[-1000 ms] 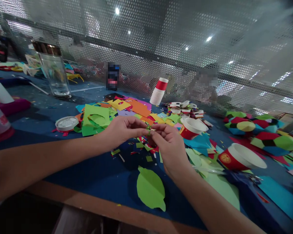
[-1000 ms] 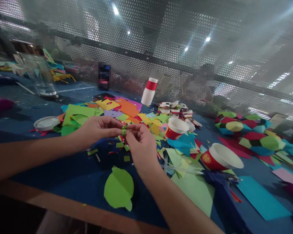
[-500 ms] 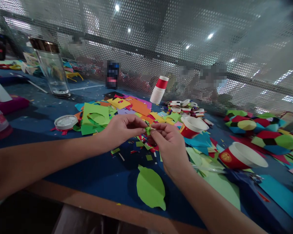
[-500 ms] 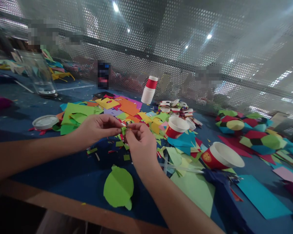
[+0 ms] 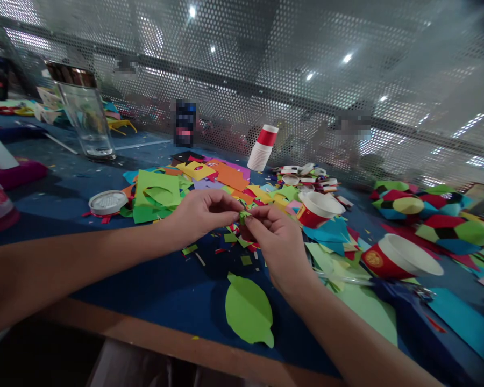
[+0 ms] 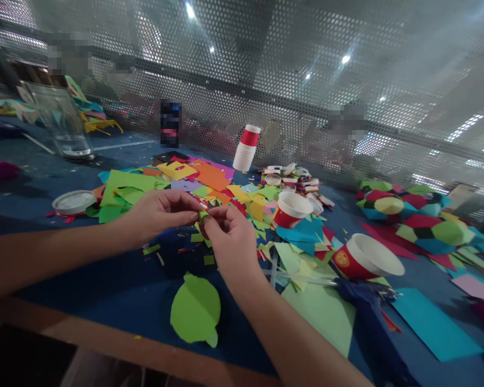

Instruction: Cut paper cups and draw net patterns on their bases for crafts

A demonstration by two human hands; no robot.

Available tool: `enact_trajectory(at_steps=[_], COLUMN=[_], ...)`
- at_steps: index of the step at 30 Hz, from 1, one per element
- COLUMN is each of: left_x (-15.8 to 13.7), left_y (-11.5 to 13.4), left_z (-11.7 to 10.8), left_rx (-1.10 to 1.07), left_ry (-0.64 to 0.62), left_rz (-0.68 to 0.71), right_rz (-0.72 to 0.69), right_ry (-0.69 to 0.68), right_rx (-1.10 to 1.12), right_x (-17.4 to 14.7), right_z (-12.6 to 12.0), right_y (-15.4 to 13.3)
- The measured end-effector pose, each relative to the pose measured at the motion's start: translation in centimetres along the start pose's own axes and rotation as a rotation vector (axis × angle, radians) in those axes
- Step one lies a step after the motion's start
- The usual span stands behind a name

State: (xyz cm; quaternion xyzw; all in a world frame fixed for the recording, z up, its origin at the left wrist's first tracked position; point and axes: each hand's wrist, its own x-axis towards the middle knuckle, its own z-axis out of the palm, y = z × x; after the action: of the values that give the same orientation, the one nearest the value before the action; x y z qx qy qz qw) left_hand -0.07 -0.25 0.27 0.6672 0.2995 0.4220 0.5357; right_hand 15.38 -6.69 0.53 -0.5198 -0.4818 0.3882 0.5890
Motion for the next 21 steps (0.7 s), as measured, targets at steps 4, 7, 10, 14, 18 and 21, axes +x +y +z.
enact_trajectory(at_steps=[4, 7, 10, 14, 18, 21], left_x=[-0.02, 0.00, 0.02, 0.03, 0.00, -0.02], left_y=[-0.02, -0.07, -0.05, 0.00, -0.06, -0.04], left_z=[0.05, 0.04, -0.03, -0.11, -0.12, -0.06], left_rx=[-0.003, 0.002, 0.017, 0.023, 0.007, -0.014], left_ry=[0.001, 0.011, 0.016, 0.007, -0.013, -0.013], left_rz=[0.000, 0.007, 0.010, -0.002, -0.029, -0.053], right_rz=[0.013, 0.020, 0.019, 0.013, 0.004, -0.028], right_ry=[-0.006, -0.013, -0.019, -0.015, -0.049, -0.075], right_rx=[0.002, -0.005, -0.010, -0.018, -0.019, -0.028], right_x=[-0.07, -0.12, -0.12, 0.02, 0.28, 0.44], right_z=[0.01, 0.01, -0.03, -0.21, -0.48, -0.67], right_y=[0.04, 0.04, 0.06, 0.18, 0.50, 0.81])
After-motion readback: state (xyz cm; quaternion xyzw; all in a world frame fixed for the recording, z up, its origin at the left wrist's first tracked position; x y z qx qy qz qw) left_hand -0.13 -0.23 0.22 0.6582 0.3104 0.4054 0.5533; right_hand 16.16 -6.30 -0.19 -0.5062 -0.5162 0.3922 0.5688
